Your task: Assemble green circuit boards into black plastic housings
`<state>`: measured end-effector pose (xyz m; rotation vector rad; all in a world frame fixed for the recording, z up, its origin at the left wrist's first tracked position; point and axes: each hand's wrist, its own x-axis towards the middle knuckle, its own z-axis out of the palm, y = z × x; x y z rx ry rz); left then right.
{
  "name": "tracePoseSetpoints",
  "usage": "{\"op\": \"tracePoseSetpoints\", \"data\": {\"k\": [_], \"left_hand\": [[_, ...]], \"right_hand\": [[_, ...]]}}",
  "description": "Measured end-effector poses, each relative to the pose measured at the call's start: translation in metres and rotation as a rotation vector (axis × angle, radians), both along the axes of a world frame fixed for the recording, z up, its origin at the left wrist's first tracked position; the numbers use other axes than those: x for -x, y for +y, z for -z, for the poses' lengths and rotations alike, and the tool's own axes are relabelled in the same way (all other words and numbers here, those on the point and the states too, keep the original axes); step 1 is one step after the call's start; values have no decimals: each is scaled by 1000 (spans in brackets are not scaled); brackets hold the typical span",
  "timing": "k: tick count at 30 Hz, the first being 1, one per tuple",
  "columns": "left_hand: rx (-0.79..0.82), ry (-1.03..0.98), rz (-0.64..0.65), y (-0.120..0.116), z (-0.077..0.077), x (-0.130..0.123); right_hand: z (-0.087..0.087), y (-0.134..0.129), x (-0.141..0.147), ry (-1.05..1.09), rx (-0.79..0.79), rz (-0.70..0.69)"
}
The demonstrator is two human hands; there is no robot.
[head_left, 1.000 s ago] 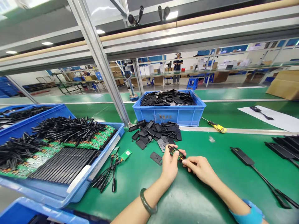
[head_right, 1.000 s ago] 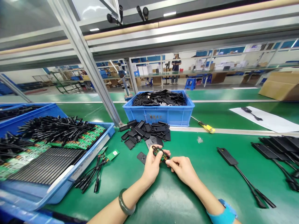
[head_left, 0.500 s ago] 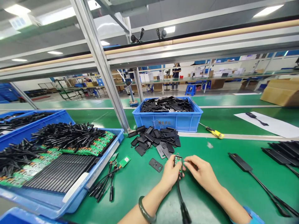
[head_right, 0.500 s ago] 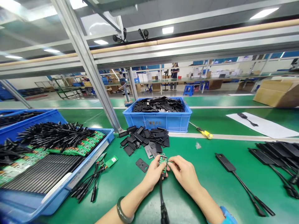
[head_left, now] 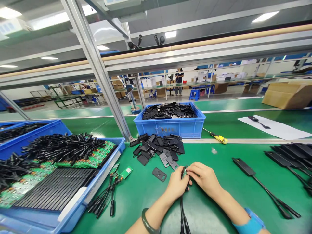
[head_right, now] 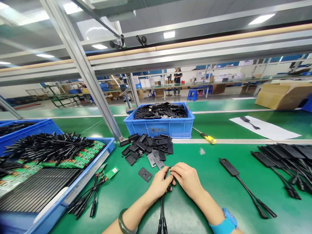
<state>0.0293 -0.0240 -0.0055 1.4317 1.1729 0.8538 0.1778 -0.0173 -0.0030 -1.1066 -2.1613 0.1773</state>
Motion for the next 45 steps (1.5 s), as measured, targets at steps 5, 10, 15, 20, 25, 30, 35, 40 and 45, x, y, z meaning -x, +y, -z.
{"op": "tracePoseSetpoints", "data": {"k": [5, 10, 15, 20, 25, 30, 35, 40, 45], "left_hand": [[5, 20, 11, 0, 2, 0], [-48, 81, 41, 1, 3, 0], [8, 52, 41, 4, 3, 2], [135, -102, -19, 6, 0, 3], [189, -310, -32, 4, -5, 2], [183, -456, -26, 1, -3, 1], [180, -550, -77, 1, 3, -1], [225, -532, -84, 0, 1, -1], [232, -569, -90, 0, -4, 1]], "right_hand": [[-3, 1, -2, 14, 42, -27], [-6, 3, -3, -67, 24, -45], [-7, 0, 6, -138, 33, -31], [-5, 19, -20, -109, 181, 151], [-12, 68, -80, -255, 188, 615], [-27, 104, -65, -312, 162, 613], [-34, 133, 19, -263, 149, 210], [-38, 140, 68, -208, 105, -75], [-52, 128, 59, -71, 74, -59]]}}
